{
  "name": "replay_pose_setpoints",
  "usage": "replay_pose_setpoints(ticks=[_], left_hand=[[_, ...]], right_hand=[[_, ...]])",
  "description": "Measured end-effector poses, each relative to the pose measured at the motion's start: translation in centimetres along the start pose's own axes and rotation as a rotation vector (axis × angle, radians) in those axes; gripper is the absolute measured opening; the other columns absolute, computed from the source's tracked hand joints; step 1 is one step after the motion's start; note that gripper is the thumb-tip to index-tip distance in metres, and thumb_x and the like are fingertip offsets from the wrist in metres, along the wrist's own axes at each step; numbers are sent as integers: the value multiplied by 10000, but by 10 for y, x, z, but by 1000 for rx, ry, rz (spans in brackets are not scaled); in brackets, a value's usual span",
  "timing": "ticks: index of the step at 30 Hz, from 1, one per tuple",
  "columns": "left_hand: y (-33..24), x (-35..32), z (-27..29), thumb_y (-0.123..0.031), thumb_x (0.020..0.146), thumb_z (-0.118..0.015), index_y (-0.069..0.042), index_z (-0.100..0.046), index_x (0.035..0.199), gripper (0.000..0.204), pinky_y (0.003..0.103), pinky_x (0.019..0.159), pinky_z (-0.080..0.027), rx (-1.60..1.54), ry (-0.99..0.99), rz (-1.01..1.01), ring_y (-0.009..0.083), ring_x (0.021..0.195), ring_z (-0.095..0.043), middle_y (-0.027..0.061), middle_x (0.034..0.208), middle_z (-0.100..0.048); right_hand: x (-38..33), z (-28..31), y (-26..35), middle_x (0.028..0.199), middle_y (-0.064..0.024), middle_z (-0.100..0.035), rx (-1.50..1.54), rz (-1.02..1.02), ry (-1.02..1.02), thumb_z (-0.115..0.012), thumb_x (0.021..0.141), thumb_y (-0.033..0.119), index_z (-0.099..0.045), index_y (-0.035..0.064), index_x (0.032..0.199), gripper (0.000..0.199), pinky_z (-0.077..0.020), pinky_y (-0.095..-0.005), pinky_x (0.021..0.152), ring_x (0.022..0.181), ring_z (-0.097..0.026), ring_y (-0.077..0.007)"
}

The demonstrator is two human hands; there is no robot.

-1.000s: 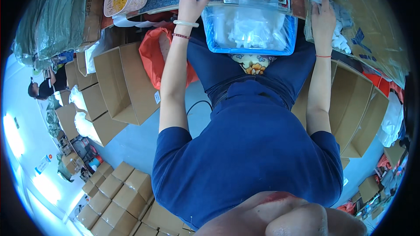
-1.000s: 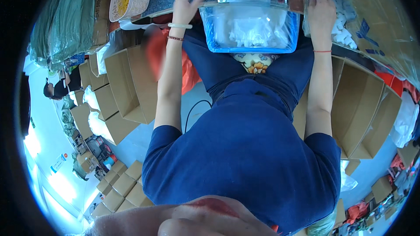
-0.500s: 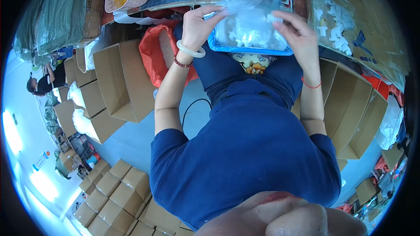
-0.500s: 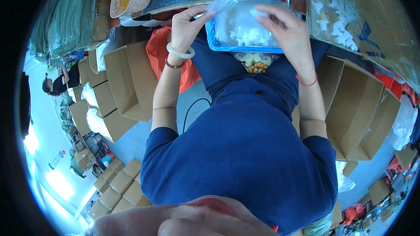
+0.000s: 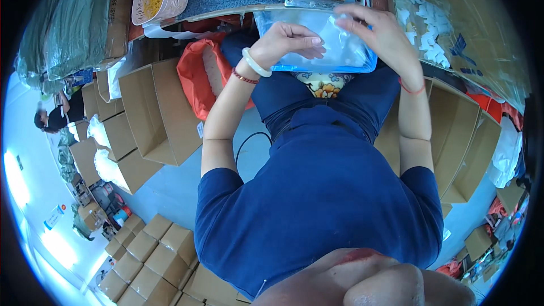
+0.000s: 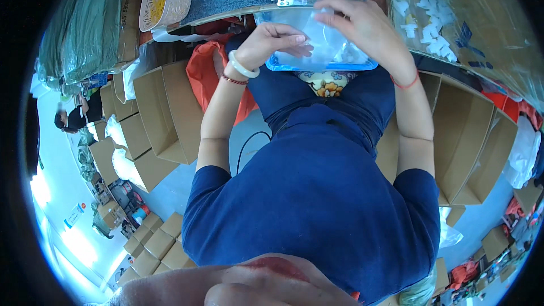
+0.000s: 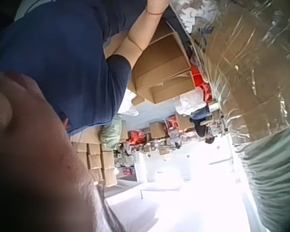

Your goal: The recorder is packing small white items into plastic bags and sealing them with a machine.

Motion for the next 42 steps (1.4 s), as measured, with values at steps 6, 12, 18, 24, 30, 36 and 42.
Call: replay_pose_setpoints(ticks=[6,12,18,24,30,36,42], left_hand=[[8,56,14,-108,967,-587,63,-644,1134,247,373,903,-566,-497,-45,-115,225,1040,-670,147,1112,-681],[11,55,15,-141,954,-619,45,-649,1134,261,376,887,-571,-358,-154,-25,216,996,-682,142,1118,-687],[-37,23,99,-222,888,-709,20,-645,1153,365,317,788,-555,716,-877,-459,242,938,-697,168,1055,-703],[20,-1,119,-231,842,-703,-107,-699,1088,276,452,938,-450,1508,-865,-757,271,1130,-608,67,1142,-691],[-10,-27,94,-131,839,-759,-1,-742,982,195,223,739,-509,722,-838,-483,83,794,-649,56,893,-738],[-24,-37,41,-163,816,-788,1,-749,956,219,220,745,-512,438,-602,-437,75,794,-657,57,867,-746],[-31,-28,15,-158,869,-739,-3,-745,986,194,219,756,-509,423,-436,-370,81,804,-654,45,892,-742]], right_hand=[[-14,39,-45,1141,-102,-688,-453,-23,-520,-604,943,225,-626,104,1209,294,-521,-391,845,1013,-659,-320],[-21,36,-136,1044,-138,-689,-817,-113,-620,-579,949,202,-630,126,1194,261,-514,-443,806,921,-640,-388],[-26,51,-135,1069,-183,-679,-489,-367,-678,-615,948,296,-602,72,1216,349,-517,-374,811,912,-663,-331],[-47,56,-86,1022,-48,-703,-104,-213,-907,-709,894,226,-651,63,1186,339,-491,-274,774,826,-621,-139],[-44,-15,-24,1015,-19,-675,237,-19,-464,-732,860,113,-701,64,1127,273,-465,-227,779,845,-576,-83],[-19,-1,38,994,-58,-682,112,338,-527,-777,810,124,-717,58,1070,275,-466,-255,735,845,-589,-136],[-11,10,41,994,-93,-686,-119,421,-383,-729,849,169,-696,36,1057,250,-484,-318,750,868,-615,-224]])
Point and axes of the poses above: each hand's wrist, its own x-axis towards the middle knuckle, its own z-axis out of the back of the hand, y = z × x, the point moved 5 cm from there along x, towards the middle knuckle
